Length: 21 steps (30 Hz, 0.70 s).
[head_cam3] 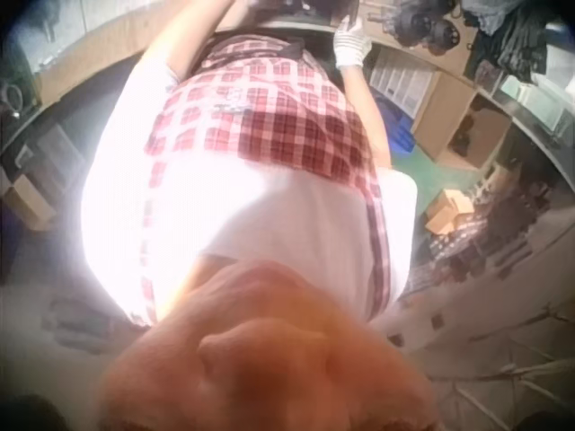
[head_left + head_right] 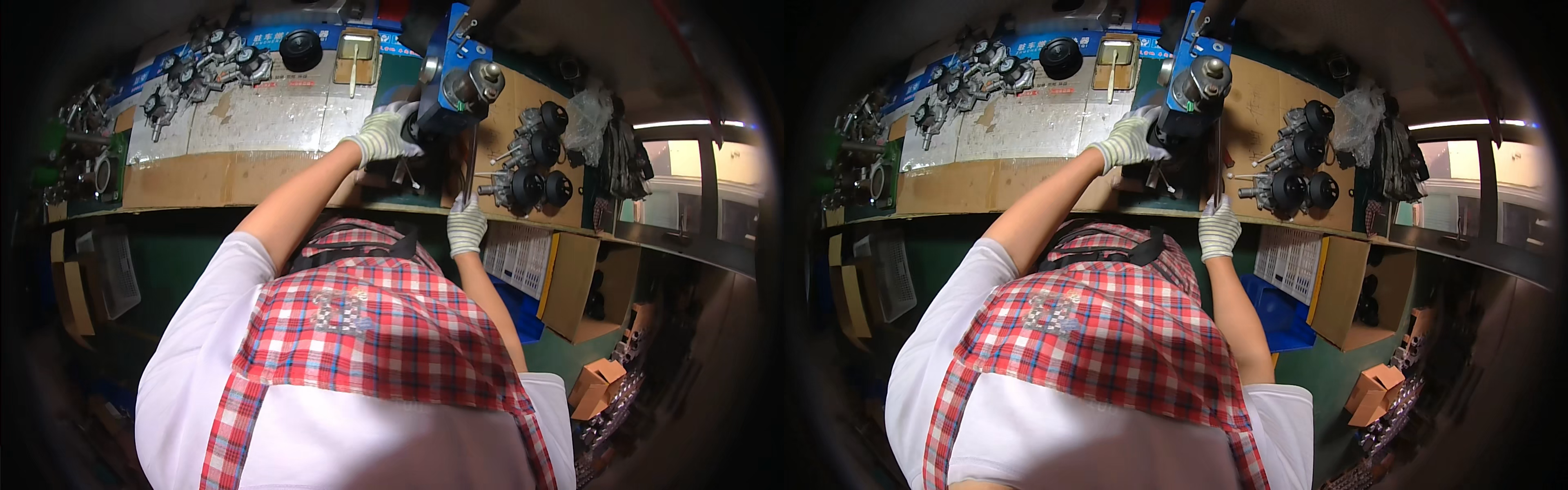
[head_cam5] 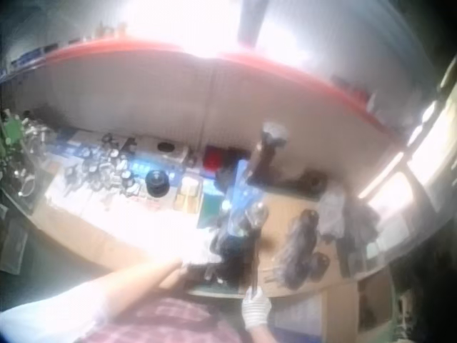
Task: The person assembles mechanical components by attaching black circular parts to metal housings using a manual press. They retrieve parts from a box, position them on the press, operate the lever, and place the assembled units on the workbench.
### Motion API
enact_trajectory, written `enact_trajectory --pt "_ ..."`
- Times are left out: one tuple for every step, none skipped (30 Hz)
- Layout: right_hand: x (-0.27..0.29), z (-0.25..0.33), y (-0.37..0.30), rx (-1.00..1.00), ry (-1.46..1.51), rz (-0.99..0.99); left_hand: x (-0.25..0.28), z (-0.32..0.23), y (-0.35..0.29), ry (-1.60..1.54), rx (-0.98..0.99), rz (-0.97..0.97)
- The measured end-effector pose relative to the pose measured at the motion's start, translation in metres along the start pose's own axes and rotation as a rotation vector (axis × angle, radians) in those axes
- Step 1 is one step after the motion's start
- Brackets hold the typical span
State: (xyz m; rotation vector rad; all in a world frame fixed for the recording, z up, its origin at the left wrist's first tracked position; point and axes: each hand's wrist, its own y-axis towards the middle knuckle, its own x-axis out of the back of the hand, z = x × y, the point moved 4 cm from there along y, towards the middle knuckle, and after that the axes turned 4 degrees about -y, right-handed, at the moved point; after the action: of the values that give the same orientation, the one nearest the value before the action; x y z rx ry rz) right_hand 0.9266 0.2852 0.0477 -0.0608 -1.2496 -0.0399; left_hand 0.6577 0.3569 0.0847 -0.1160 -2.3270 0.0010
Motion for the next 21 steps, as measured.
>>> enact_trajectory --pt "-0.006 0.003 0.004 -0.009 0.013 0.0 0.009 -0.002 -0.01 -0.04 0.036 0.01" --pt "-0.015 0.004 0.012 0.019 0.038 -0.028 0.0 0.016 -0.011 -0.087 0.017 -0.049" --pt "-0.026 0.002 0.016 0.042 0.062 -0.054 -0.014 0.041 -0.016 -0.257 0.072 -0.065" --pt "-0.037 -0.001 0.022 0.025 0.052 -0.042 -0.029 0.063 -0.017 -0.43 0.12 -0.08" --pt "-0.048 -0.006 0.029 0.01 0.042 -0.032 -0.036 0.074 -0.014 -0.603 0.166 -0.098" --pt "-0.058 -0.016 0.036 -0.026 0.028 -0.03 -0.009 0.031 -0.029 -0.636 0.256 -0.038" --pt "-0.063 -0.012 0.041 -0.016 0.045 -0.034 -0.011 0.04 -0.035 -0.657 0.268 -0.102" --pt "-0.066 -0.012 0.043 -0.019 0.059 -0.039 -0.018 0.049 -0.036 -0.692 0.318 -0.118" --pt "-0.067 -0.009 0.042 -0.02 0.074 -0.04 -0.02 0.056 -0.04 -0.726 0.372 -0.137" --pt "-0.067 -0.01 0.041 -0.059 0.103 0.031 -0.019 0.055 -0.044 -0.723 0.365 -0.133" --pt "-0.066 -0.007 0.046 -0.042 0.09 0.025 -0.025 0.065 -0.037 -0.749 0.381 -0.134" --pt "-0.062 -0.004 0.047 -0.032 0.074 0.021 -0.025 0.063 -0.031 -0.833 0.398 -0.079" --pt "-0.058 -0.002 0.045 -0.027 0.058 0.014 -0.029 0.058 -0.029 -0.869 0.403 -0.056" --pt "-0.054 -0.004 0.041 -0.027 0.03 0.06 -0.034 0.051 -0.027 -0.904 0.412 -0.029" --pt "-0.048 -0.003 0.039 -0.015 0.066 0.085 -0.032 0.039 -0.024 -0.894 0.401 -0.046" --pt "-0.041 -0.007 0.032 -0.007 0.103 0.108 -0.038 0.035 -0.019 -0.927 0.438 0.004" --pt "-0.033 -0.011 0.024 -0.003 0.14 0.128 -0.042 0.031 -0.012 -0.963 0.462 -0.011" --pt "-0.018 -0.015 0.01 0.008 0.092 0.153 -0.047 0.03 -0.005 -1.003 0.49 -0.027" --pt "0.01 -0.006 -0.005 -0.002 0.162 0.242 -0.051 0.036 0.0 -1.046 0.525 -0.057" --pt "0.045 0.001 -0.022 0.06 0.251 0.241 -0.056 0.042 0.003 -1.009 0.486 -0.053" --pt "0.078 0.004 -0.035 0.098 0.315 0.298 -0.06 0.046 0.008 -0.889 0.511 -0.098"
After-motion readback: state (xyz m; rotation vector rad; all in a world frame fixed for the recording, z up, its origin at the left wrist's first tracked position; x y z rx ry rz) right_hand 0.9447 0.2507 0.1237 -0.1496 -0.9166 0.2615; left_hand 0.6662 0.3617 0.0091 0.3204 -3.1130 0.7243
